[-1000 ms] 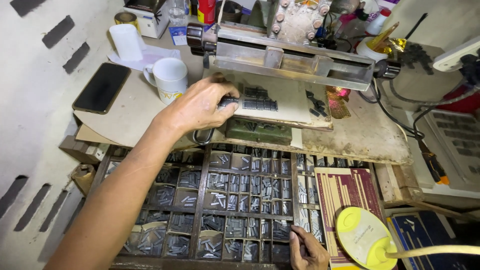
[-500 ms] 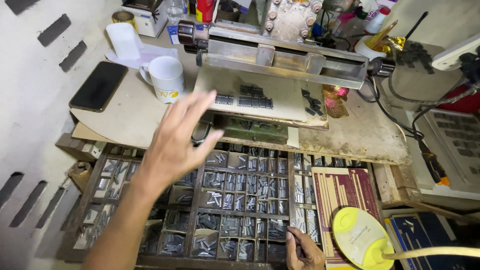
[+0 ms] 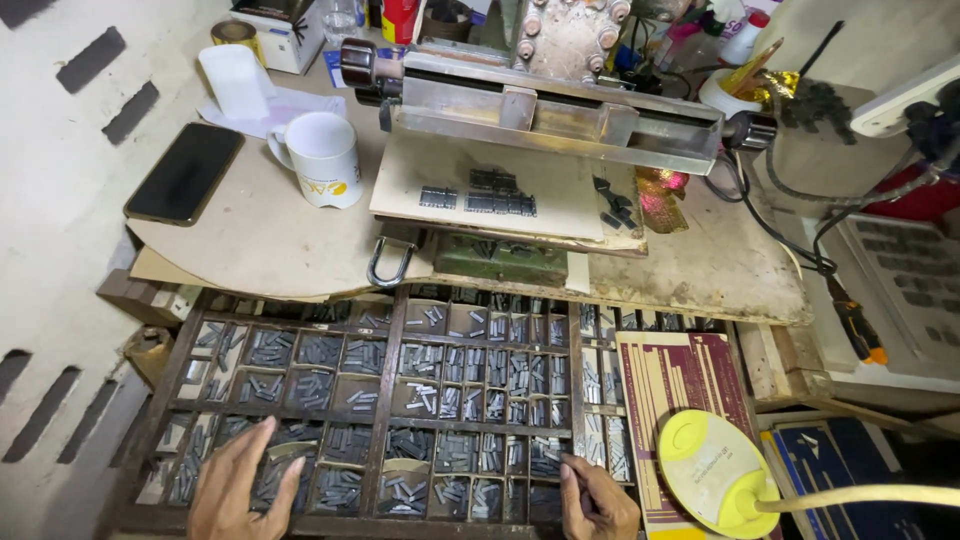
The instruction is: The person arranges metal printing type on a composing stick and a wooden board. They handle a stack of papers, flipping through them while referencing the type. The person also moves a yellow lamp and interacts with a drawer full of type cases.
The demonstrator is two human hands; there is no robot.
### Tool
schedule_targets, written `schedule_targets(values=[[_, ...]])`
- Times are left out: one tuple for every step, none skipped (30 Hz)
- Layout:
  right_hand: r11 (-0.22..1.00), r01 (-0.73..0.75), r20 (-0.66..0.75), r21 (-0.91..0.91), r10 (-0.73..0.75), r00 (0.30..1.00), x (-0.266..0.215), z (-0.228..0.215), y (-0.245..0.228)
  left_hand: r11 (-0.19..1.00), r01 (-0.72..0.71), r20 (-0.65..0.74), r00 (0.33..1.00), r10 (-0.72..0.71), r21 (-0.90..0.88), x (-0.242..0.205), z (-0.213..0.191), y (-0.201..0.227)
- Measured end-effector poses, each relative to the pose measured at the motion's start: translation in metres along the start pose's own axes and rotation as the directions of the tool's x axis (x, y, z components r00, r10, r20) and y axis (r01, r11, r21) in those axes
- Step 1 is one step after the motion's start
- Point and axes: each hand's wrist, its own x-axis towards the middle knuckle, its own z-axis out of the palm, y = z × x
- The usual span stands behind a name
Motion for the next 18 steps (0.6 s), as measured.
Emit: schedule_targets(values=[[1.0,-0.001,-0.004,-0.005,0.001,1.0,-0.001,0.0,0.002,1.0,-0.003,0.003,1.0,0.003,-0.005,-0.004,0.009,-0.01],[1.0,-0.007,0.01,-0.014,0.007,1.0,-0.002,0.0,0.004,0.999,-0.041,-0.025,0.999,0.041,-0.009,-0.008,0.018,-0.019],[1.0,-0.012,0.023,-0.023,0.013,1.0,-0.002,0.001,0.005,0.997,-0.079,-0.054,0.996,0.078,-0.011,-0.012,0.027,-0.029],[1.0,-0.011,0.02,-0.025,0.012,1.0,-0.002,0.0,0.002,0.997,-0.081,-0.055,0.995,0.08,-0.014,-0.011,0.026,-0.021],[0.999,-0.011,0.009,-0.031,0.011,1.0,-0.002,0.0,-0.001,0.994,-0.111,-0.14,0.984,0.11,0.004,-0.01,0.025,-0.014],[0.999,-0.008,-0.001,-0.036,0.008,1.0,0.0,0.0,-0.004,0.99,-0.137,-0.225,0.964,0.139,0.025,-0.008,0.025,-0.007],[0.999,-0.005,-0.004,-0.038,0.005,1.0,0.0,0.0,-0.009,0.99,-0.138,-0.229,0.964,0.139,0.021,-0.009,0.025,-0.012],[0.994,-0.089,-0.021,-0.056,0.088,0.996,0.001,0.0,-0.014,0.997,-0.075,-0.117,0.99,0.076,0.018,-0.01,0.024,-0.018],[0.982,-0.173,-0.039,-0.073,0.17,0.985,0.001,0.002,-0.02,1.0,-0.01,-0.005,1.0,0.011,0.021,-0.012,0.024,-0.024],[0.984,-0.165,-0.035,-0.071,0.163,0.986,0.001,0.003,-0.022,1.0,-0.005,-0.012,1.0,0.005,0.021,-0.012,0.023,-0.022],[0.984,-0.166,-0.051,-0.067,0.163,0.985,0.0,0.004,-0.023,1.0,-0.003,-0.049,0.999,0.004,0.022,-0.013,0.023,-0.019],[0.984,-0.168,-0.068,-0.065,0.164,0.984,0.0,0.005,-0.024,1.0,-0.003,-0.085,0.996,0.004,0.021,-0.013,0.023,-0.017],[0.985,-0.163,-0.066,-0.065,0.158,0.985,-0.001,0.007,-0.015,1.0,0.002,-0.09,0.996,0.0,0.02,-0.014,0.026,-0.021],[0.976,-0.181,-0.031,-0.118,0.179,0.983,-0.002,0.009,-0.006,0.999,0.027,-0.059,0.998,-0.025,0.038,-0.014,0.03,-0.025],[0.965,-0.197,0.002,-0.17,0.2,0.98,-0.003,0.011,0.003,0.997,0.053,-0.028,0.998,-0.051,0.056,-0.015,0.034,-0.029],[0.964,-0.201,0.0,-0.174,0.204,0.979,0.001,0.009,-0.011,0.997,0.051,-0.024,0.998,-0.05,0.054,-0.014,0.034,-0.031],[0.968,-0.217,-0.004,-0.13,0.218,0.976,0.006,0.007,-0.024,0.998,0.027,-0.053,0.998,-0.024,0.055,-0.014,0.035,-0.031],[0.966,-0.24,-0.011,-0.091,0.24,0.971,0.007,0.002,-0.038,0.999,-0.002,-0.073,0.997,0.006,0.053,-0.015,0.036,-0.032]])
